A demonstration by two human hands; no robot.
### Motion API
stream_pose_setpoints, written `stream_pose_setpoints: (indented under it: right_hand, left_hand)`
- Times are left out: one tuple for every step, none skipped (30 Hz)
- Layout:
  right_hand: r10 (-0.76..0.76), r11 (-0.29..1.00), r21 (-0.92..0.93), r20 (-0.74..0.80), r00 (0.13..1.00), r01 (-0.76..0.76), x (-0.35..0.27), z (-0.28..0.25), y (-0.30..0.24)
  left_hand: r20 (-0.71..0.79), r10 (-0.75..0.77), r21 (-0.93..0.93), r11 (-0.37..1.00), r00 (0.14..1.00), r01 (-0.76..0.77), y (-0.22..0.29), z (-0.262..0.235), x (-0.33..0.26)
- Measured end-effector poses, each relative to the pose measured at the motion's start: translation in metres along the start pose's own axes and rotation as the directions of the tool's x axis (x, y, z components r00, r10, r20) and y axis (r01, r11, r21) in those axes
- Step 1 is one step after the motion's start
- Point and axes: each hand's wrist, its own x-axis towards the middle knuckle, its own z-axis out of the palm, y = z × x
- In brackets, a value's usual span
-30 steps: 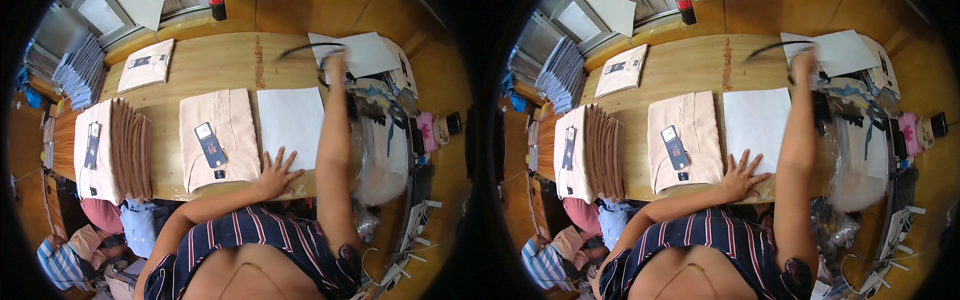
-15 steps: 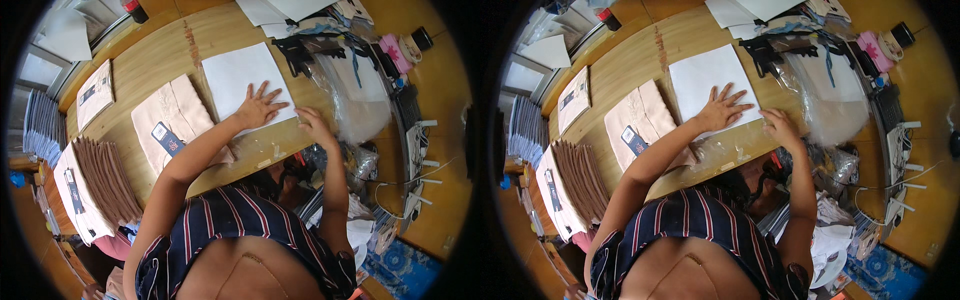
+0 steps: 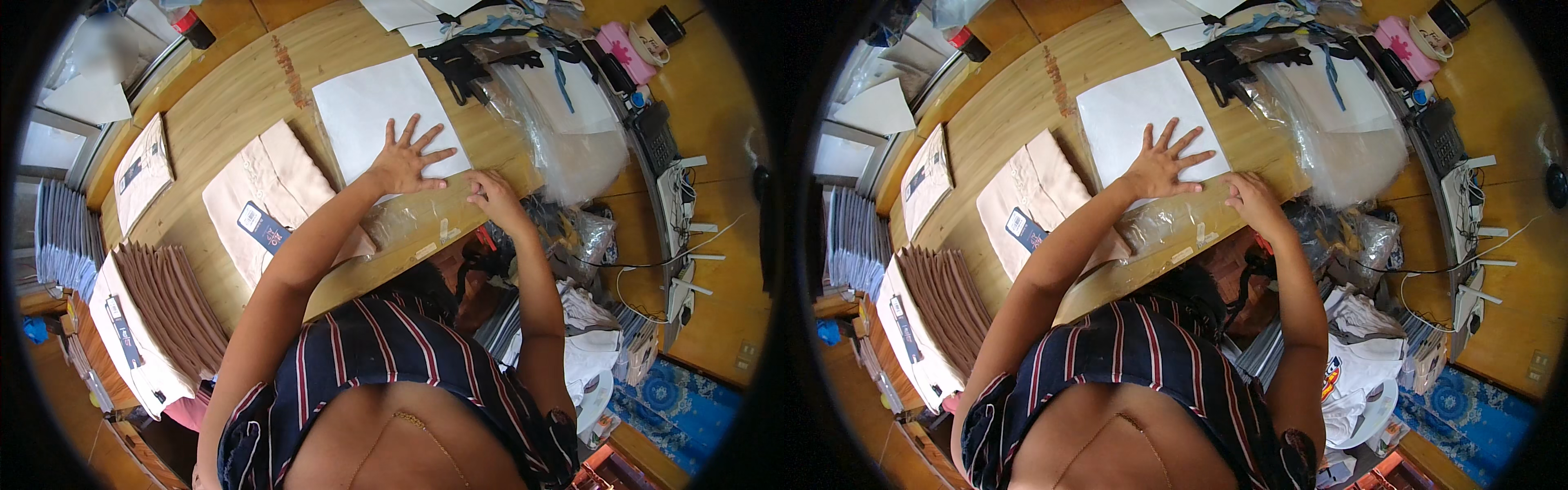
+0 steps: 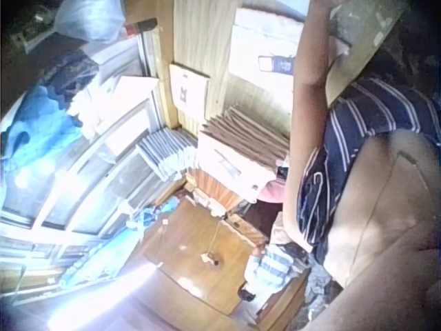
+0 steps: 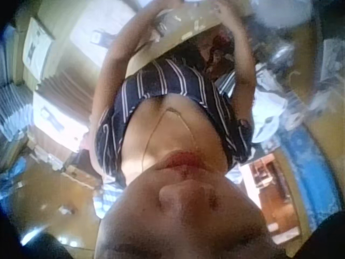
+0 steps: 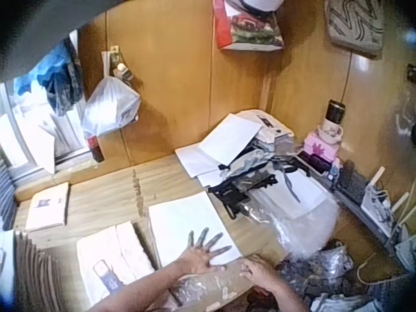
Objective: The person folds a shirt on a wooden table using a cardboard insert, places the shirt into a plastic bag, seals the bag, and stacks it on top of other packaged garments.
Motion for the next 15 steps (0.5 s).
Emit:
stream_pose_setpoints:
  right_hand:
    - [0.053,0.998,-0.028,0.018,0.998,-0.053,0.000,-0.001,-0.004]
    - [-0.022,0.991,-0.134,-0.029,0.999,0.018,-0.001,0.000,-0.004]
    - [-0.098,0.967,-0.242,-0.068,0.993,0.079,-0.003,0.001,-0.002]
    - [-0.177,0.928,-0.349,-0.098,0.979,0.133,-0.006,0.003,0.000]
    - [-0.223,0.913,-0.378,-0.142,0.964,0.155,-0.009,0.004,0.002]
    - [-0.272,0.896,-0.406,-0.179,0.945,0.181,-0.013,0.007,0.004]
    - [-0.321,0.877,-0.435,-0.214,0.923,0.204,-0.017,0.009,0.004]
    - [-0.331,0.869,-0.453,-0.233,0.914,0.199,-0.022,0.010,0.004]
    - [-0.341,0.861,-0.471,-0.254,0.905,0.193,-0.027,0.012,0.002]
    - [-0.352,0.853,-0.488,-0.274,0.895,0.186,-0.034,0.014,0.001]
    - [-0.347,0.846,-0.504,-0.274,0.897,0.174,-0.043,0.016,0.000]
    - [-0.342,0.838,-0.521,-0.275,0.898,0.160,-0.053,0.017,-0.001]
    - [-0.343,0.829,-0.539,-0.276,0.898,0.150,-0.061,0.018,-0.002]
    - [-0.330,0.830,-0.540,-0.275,0.903,0.138,-0.068,0.019,-0.004]
    - [-0.316,0.832,-0.541,-0.277,0.907,0.125,-0.075,0.020,-0.007]
  left_hand:
    - [-0.010,-0.001,0.006,1.000,1.000,0.001,-0.001,0.002,0.000]
    - [-0.020,-0.001,0.012,1.000,1.000,0.002,-0.002,0.004,0.000]
    - [-0.015,-0.008,0.015,1.000,1.000,0.009,-0.001,0.004,0.000]
    - [-0.011,-0.016,0.018,1.000,1.000,0.016,-0.001,0.004,0.000]
    - [-0.006,-0.023,0.020,1.000,1.000,0.023,-0.001,0.005,0.001]
    - [-0.017,-0.011,0.012,1.000,1.000,0.011,-0.002,0.006,0.001]
    - [-0.027,0.001,0.004,1.000,1.000,-0.001,-0.003,0.008,0.001]
    - [-0.038,0.012,-0.004,1.000,0.999,-0.013,-0.003,0.010,0.001]
    - [-0.044,0.004,-0.002,1.000,0.999,-0.004,-0.001,0.011,0.001]
    - [-0.049,-0.004,0.000,1.000,0.999,0.004,0.002,0.011,0.002]
    - [-0.055,-0.012,0.002,1.000,0.998,0.012,0.004,0.012,0.002]
    - [-0.047,-0.036,0.015,0.999,0.998,0.036,0.003,0.011,0.003]
    - [-0.043,-0.064,0.030,0.997,0.997,0.065,0.001,0.010,0.005]
    - [-0.039,-0.093,0.045,0.995,0.995,0.095,0.000,0.010,0.006]
    - [-0.045,-0.102,0.034,0.994,0.994,0.104,-0.001,0.009,0.008]
